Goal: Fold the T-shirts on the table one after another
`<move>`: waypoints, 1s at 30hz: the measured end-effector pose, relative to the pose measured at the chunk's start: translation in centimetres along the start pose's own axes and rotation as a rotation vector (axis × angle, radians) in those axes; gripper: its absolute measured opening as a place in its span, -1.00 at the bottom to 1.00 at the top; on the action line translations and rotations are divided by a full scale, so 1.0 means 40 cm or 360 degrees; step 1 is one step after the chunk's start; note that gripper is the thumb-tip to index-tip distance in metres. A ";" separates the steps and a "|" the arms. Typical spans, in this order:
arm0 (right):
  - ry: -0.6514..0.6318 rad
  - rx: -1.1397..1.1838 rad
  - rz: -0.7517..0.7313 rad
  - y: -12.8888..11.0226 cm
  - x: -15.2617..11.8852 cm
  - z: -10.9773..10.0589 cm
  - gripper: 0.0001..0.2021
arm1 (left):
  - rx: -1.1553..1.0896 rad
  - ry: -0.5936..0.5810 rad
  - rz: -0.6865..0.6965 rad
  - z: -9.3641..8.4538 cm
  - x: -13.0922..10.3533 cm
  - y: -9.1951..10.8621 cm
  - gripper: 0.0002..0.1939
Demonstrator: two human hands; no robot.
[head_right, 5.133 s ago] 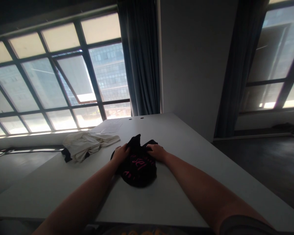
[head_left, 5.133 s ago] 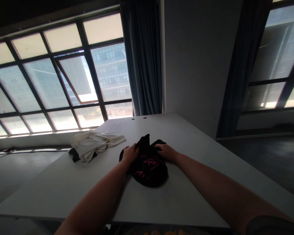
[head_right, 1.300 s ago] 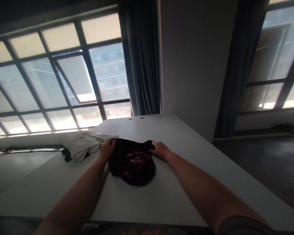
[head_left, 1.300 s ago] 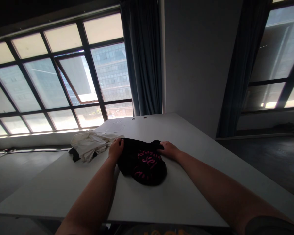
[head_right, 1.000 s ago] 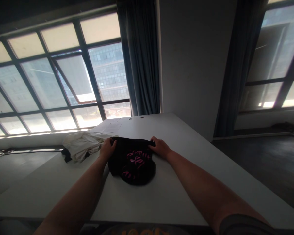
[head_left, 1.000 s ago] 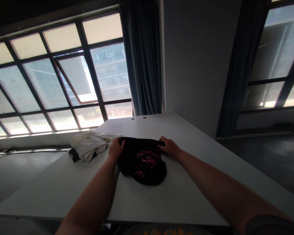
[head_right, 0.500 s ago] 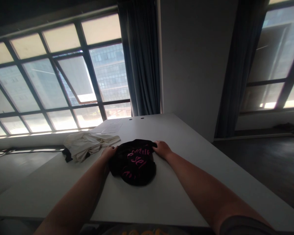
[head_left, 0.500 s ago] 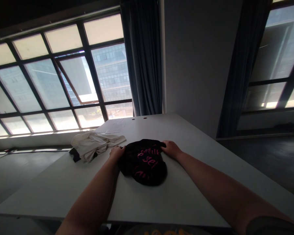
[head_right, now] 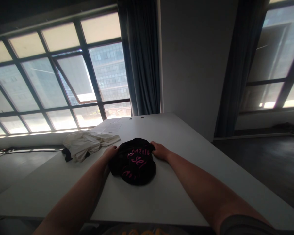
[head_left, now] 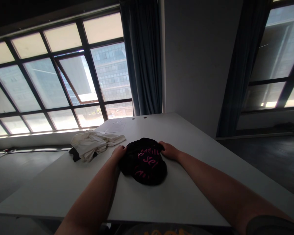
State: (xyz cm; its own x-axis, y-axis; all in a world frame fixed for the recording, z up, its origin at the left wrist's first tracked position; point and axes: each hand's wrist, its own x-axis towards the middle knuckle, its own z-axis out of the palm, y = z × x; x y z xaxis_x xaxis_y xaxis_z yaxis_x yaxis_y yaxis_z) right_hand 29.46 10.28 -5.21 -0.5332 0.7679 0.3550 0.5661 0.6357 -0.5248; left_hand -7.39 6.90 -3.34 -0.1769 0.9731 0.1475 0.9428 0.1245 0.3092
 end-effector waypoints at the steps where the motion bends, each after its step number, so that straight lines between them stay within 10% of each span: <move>1: 0.0024 0.0002 -0.0011 0.001 0.002 0.000 -0.68 | -0.0009 -0.0002 0.0009 0.000 -0.001 0.000 -0.57; 11: 0.0547 0.0550 0.0223 0.005 0.023 -0.008 -0.68 | -0.0054 -0.0004 0.0081 0.008 0.000 0.008 -0.59; 30: 0.0410 0.0283 0.0042 -0.032 0.001 -0.012 -0.68 | 0.0309 0.0132 0.0158 -0.029 -0.053 0.059 -0.77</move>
State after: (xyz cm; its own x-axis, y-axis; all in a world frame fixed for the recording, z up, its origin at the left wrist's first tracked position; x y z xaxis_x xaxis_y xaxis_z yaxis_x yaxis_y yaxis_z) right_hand 29.04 9.52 -4.14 -0.3300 0.7932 0.5117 0.4469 0.6088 -0.6555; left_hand -5.10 4.93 -1.83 -0.0955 0.9642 0.2475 0.9920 0.0716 0.1038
